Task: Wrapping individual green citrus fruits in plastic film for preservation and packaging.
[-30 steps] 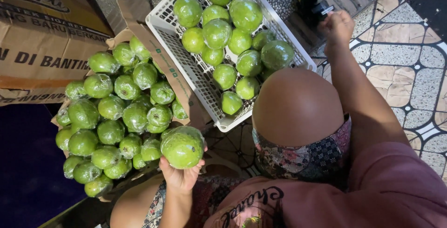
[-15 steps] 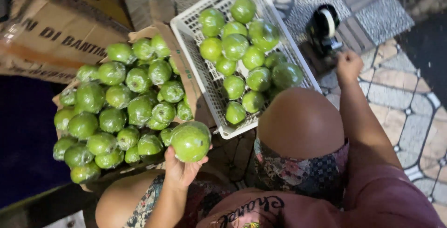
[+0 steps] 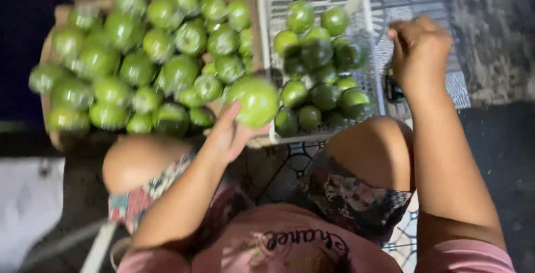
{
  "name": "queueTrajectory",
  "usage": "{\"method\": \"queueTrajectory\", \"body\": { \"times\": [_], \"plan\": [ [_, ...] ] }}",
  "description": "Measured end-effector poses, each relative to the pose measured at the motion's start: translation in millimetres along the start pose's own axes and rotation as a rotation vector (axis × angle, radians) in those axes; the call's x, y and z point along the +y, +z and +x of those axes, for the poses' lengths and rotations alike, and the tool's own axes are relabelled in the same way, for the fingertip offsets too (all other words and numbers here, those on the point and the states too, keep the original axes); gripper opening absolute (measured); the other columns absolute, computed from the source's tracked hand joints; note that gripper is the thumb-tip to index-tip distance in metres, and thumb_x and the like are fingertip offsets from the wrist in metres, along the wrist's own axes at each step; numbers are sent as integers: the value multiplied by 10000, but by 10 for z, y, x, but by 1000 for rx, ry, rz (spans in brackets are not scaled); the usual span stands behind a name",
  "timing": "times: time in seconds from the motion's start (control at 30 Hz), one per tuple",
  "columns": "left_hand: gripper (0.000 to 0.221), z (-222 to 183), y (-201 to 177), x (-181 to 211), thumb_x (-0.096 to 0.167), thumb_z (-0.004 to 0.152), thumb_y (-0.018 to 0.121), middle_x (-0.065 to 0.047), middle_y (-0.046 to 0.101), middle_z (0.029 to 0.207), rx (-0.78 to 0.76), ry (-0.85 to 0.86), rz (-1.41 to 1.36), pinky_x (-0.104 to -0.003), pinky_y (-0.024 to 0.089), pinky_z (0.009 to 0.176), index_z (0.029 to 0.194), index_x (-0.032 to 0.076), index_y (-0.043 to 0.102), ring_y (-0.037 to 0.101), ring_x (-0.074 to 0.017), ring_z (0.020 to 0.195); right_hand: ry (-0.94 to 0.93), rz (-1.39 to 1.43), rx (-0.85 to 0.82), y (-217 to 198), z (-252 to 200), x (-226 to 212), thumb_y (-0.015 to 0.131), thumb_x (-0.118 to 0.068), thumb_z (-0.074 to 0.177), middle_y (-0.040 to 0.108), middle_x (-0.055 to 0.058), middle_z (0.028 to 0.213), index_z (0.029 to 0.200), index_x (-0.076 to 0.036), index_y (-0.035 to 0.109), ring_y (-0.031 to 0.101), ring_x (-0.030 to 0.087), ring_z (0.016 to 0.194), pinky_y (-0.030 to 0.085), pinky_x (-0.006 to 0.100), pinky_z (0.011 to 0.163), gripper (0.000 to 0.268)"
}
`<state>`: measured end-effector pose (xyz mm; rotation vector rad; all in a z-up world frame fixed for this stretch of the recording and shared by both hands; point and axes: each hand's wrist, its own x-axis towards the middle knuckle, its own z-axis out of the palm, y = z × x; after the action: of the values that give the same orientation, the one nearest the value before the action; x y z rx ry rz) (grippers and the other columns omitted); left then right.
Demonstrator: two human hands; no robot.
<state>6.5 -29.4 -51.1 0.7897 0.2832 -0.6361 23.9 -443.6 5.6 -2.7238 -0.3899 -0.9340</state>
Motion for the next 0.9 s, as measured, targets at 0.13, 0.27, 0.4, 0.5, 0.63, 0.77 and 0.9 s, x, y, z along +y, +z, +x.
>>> {"method": "queueTrajectory", "body": {
  "times": [0.13, 0.27, 0.4, 0.5, 0.63, 0.77, 0.9],
  "plan": [
    [568, -49, 277, 205, 278, 877, 710, -146, 657, 1330, -7, 233, -32, -673, 513, 1021, 1378, 77, 537, 648, -356, 1216, -226, -136, 38, -130, 711, -1008, 829, 32, 1042, 650, 151, 907, 1191, -14, 856, 641, 375, 830, 510, 441, 748, 158],
    [632, -8, 315, 355, 279, 763, 786, -172, 606, 1272, 22, 318, 18, -491, 662, 746, 1302, 97, 511, 643, -374, 1108, -275, -161, 106, -129, 912, -1684, 836, -65, 1087, 600, 96, 772, 1062, -54, 842, 585, 281, 701, 442, 374, 565, 28],
    [740, -70, 332, 465, 281, 724, 811, -231, 541, 1371, 0, 326, 1, -442, 685, 703, 1324, 15, 469, 614, -452, 1201, -298, 279, 176, -57, 825, -1993, 830, 35, 1080, 745, 208, 998, 1138, 68, 801, 733, 296, 822, 552, 349, 613, 73],
    [701, -151, 321, 476, 294, 742, 813, -227, 582, 1343, -33, 395, 37, -448, 690, 725, 1298, -9, 512, 644, -455, 1179, -364, 397, 87, -113, 856, -2137, 791, 101, 1059, 749, 281, 1082, 1191, 132, 773, 757, 385, 965, 643, 442, 840, 137],
    [684, -57, 262, 459, 247, 721, 830, -237, 557, 1342, 9, 390, -5, -486, 688, 695, 1233, 15, 440, 654, -481, 1135, -328, 545, 44, -100, 881, -2224, 743, 173, 1016, 737, 347, 1082, 1164, 193, 733, 751, 440, 993, 662, 470, 829, 149],
    [808, -72, 231, 432, 266, 664, 849, -229, 557, 1331, 51, 422, -5, -527, 667, 737, 1321, 58, 426, 622, -456, 1184, -203, 687, -210, -26, 814, -2305, 731, 74, 1141, 688, 117, 954, 1679, -83, 280, 625, 201, 831, 551, 349, 783, 720],
    [803, -194, 302, 502, 297, 738, 771, -176, 571, 1243, 130, 487, 48, -433, 618, 585, 1429, 108, 406, 659, -357, 1025, -227, 1244, -282, 28, 918, -2584, 581, 18, 1146, 508, 45, 809, 1535, -78, 394, 490, 104, 642, 397, 243, 576, 443]
  ]
}}
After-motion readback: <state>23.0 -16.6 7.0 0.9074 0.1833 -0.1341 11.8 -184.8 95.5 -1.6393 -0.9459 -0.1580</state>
